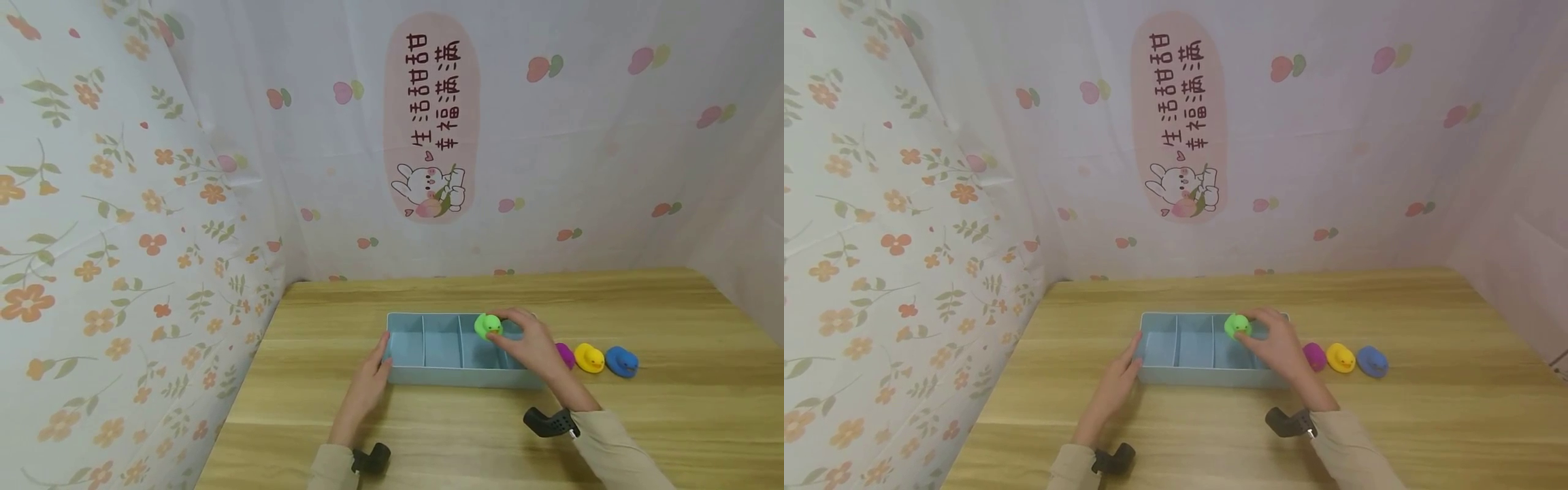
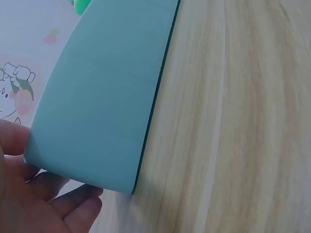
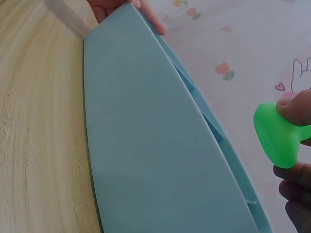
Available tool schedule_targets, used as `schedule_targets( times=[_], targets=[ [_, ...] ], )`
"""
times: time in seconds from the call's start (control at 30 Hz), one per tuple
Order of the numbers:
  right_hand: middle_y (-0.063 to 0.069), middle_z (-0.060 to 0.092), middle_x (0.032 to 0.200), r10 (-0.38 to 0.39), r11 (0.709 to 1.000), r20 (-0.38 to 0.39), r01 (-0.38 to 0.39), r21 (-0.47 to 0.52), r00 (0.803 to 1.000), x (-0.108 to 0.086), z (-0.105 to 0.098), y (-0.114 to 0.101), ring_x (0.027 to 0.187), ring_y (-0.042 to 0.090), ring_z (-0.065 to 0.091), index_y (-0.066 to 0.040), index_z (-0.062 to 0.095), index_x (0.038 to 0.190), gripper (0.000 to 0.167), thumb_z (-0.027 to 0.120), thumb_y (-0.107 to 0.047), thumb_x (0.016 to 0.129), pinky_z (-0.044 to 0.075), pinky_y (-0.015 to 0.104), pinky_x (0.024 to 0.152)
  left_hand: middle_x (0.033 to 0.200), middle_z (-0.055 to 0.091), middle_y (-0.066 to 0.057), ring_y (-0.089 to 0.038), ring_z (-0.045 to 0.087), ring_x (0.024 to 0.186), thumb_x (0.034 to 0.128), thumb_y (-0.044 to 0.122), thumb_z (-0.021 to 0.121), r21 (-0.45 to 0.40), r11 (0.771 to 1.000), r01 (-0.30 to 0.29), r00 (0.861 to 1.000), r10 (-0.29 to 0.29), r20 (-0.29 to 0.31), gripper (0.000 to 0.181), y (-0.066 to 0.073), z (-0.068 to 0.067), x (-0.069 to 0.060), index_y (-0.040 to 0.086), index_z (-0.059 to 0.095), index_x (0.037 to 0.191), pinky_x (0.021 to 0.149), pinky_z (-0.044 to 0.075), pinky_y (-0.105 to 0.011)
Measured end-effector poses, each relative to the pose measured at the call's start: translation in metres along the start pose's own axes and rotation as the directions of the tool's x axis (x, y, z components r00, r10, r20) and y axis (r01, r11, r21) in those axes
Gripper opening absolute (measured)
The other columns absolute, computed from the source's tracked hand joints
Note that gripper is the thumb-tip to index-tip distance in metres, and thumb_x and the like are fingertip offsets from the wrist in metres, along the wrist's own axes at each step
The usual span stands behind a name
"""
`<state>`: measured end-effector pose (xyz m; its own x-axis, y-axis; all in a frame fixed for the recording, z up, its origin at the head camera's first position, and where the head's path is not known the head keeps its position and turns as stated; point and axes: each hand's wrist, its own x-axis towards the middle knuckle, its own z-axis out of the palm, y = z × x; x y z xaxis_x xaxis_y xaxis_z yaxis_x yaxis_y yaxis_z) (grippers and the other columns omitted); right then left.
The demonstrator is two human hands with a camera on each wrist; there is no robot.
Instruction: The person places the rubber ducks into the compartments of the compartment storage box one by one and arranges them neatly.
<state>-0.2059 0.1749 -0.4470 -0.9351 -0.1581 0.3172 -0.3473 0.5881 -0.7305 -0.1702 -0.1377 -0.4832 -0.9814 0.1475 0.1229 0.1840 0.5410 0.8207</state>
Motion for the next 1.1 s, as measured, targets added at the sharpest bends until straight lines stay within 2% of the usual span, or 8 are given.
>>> schedule_targets(
  times=[0.43,0.67,0.8,1.1],
  targets=[
    [0.015,0.063,0.118,-0.007,1.000,0.021,0.007,-0.006,1.000,0.012,0.015,-0.020,0.115,0.036,0.053,-0.005,0.065,0.119,0.041,0.075,-0.016,0.080,0.043,0.061,0.095,0.150,0.036,-0.017,-0.040,0.036,0.136,0.0988,0.013,0.043,-0.013,1.000,-0.001,1.000,0.001,-0.021,0.051,-0.005,0.001,0.000,0.007,0.033,0.149,0.112,0.029,-0.054],
    [0.016,0.065,0.116,-0.061,0.998,0.013,0.061,-0.028,0.998,0.020,0.025,-0.030,0.113,0.038,0.055,-0.004,0.066,0.116,0.041,0.077,-0.016,0.079,0.042,0.062,0.095,0.152,0.033,-0.015,-0.037,0.034,0.139,0.0997,0.013,0.041,-0.031,1.000,0.006,1.000,-0.007,-0.005,0.052,-0.007,0.001,0.001,0.010,0.030,0.150,0.114,0.027,-0.052],
    [0.014,0.068,0.112,-0.085,0.996,0.009,0.085,-0.041,0.996,0.024,0.031,-0.034,0.110,0.036,0.058,-0.004,0.067,0.113,0.040,0.079,-0.014,0.076,0.045,0.058,0.093,0.152,0.033,-0.015,-0.036,0.033,0.139,0.0994,0.012,0.040,-0.036,0.999,0.004,1.000,-0.005,-0.002,0.052,-0.006,0.001,0.001,0.009,0.030,0.150,0.114,0.027,-0.052],
    [0.010,0.067,0.109,-0.116,0.993,0.030,0.117,-0.015,0.993,0.030,0.043,-0.042,0.109,0.033,0.059,-0.008,0.068,0.110,0.036,0.078,-0.015,0.077,0.048,0.055,0.090,0.150,0.037,-0.017,-0.039,0.036,0.136,0.0984,0.013,0.042,-0.017,1.000,0.020,0.999,-0.020,-0.026,0.052,-0.006,0.003,0.000,0.010,0.033,0.149,0.113,0.029,-0.054]
  ],
)
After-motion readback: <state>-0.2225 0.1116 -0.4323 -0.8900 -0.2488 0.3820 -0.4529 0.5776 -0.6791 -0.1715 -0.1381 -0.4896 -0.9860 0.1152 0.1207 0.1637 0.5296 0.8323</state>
